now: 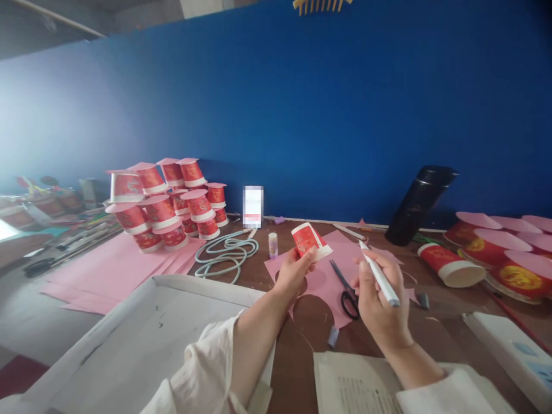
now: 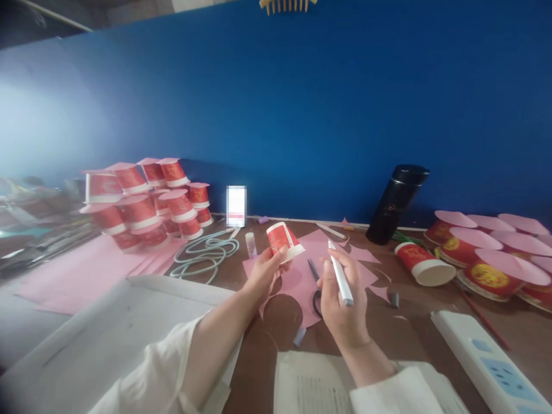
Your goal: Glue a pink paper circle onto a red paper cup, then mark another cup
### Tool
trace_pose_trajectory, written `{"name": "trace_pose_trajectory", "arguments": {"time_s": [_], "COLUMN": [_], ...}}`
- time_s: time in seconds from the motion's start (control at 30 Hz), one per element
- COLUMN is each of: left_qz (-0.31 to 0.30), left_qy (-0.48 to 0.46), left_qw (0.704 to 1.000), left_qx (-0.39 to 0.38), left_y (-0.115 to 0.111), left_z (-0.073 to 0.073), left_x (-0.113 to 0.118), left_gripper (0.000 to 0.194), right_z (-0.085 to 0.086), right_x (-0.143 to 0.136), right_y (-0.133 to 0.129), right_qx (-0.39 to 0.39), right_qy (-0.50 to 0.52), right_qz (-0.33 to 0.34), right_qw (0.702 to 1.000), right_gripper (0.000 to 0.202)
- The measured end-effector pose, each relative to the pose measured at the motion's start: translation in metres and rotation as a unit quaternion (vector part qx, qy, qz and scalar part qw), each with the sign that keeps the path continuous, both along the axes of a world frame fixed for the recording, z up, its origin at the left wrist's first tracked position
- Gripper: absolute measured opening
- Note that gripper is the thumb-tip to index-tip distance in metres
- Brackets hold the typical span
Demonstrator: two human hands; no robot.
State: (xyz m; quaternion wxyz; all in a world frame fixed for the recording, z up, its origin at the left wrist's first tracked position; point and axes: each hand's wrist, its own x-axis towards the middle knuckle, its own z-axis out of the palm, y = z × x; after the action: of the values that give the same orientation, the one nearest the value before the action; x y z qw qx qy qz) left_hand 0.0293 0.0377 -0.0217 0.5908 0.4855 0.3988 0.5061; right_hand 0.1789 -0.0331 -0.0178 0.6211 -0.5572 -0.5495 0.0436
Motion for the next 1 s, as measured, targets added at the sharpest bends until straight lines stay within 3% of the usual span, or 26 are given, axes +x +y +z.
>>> {"name": "trace_pose_trajectory", "arguments": {"time_s": [0.1, 0.23, 0.37, 0.53, 0.73, 0.87, 1.0], "left_qz": [-0.068, -0.116, -0.134, -0.128, -0.14, -0.117, -0.082], "left_qy": [-0.094, -0.119, -0.112, -0.059, -0.054, -0.08, -0.127], "left_qw": [0.993, 0.985, 0.984, 0.99, 0.987, 0.987, 0.988], "left_qx": [-0.032, -0.039, -0.017, 0.025, 0.059, 0.074, 0.007], "left_y": [0.004, 0.002, -0.002, -0.007, -0.009, -0.01, -0.01], "left_z": [-0.002, -0.003, 0.0, 0.006, 0.007, 0.006, 0.003], "left_x": [0.002, 0.004, 0.001, -0.001, 0.0, 0.002, 0.006], "left_gripper": [0.063, 0.065, 0.062, 0.057, 0.053, 0.053, 0.055], "right_z": [-0.001, -0.001, 0.0, -0.002, 0.005, 0.008, 0.007], "right_x": [-0.007, -0.007, 0.0, -0.001, -0.007, -0.008, -0.008], "right_y": [-0.003, -0.002, 0.003, 0.012, 0.015, 0.015, 0.016], "right_qx": [-0.018, -0.032, -0.098, -0.158, -0.126, -0.125, -0.087], "right_qy": [-0.028, -0.046, 0.059, 0.272, 0.466, 0.526, 0.532], "right_qz": [-0.016, -0.005, -0.008, 0.047, 0.136, 0.176, 0.188], "right_qw": [0.999, 0.998, 0.993, 0.948, 0.865, 0.823, 0.821], "right_gripper": [0.03, 0.029, 0.037, 0.047, 0.048, 0.048, 0.047]}}
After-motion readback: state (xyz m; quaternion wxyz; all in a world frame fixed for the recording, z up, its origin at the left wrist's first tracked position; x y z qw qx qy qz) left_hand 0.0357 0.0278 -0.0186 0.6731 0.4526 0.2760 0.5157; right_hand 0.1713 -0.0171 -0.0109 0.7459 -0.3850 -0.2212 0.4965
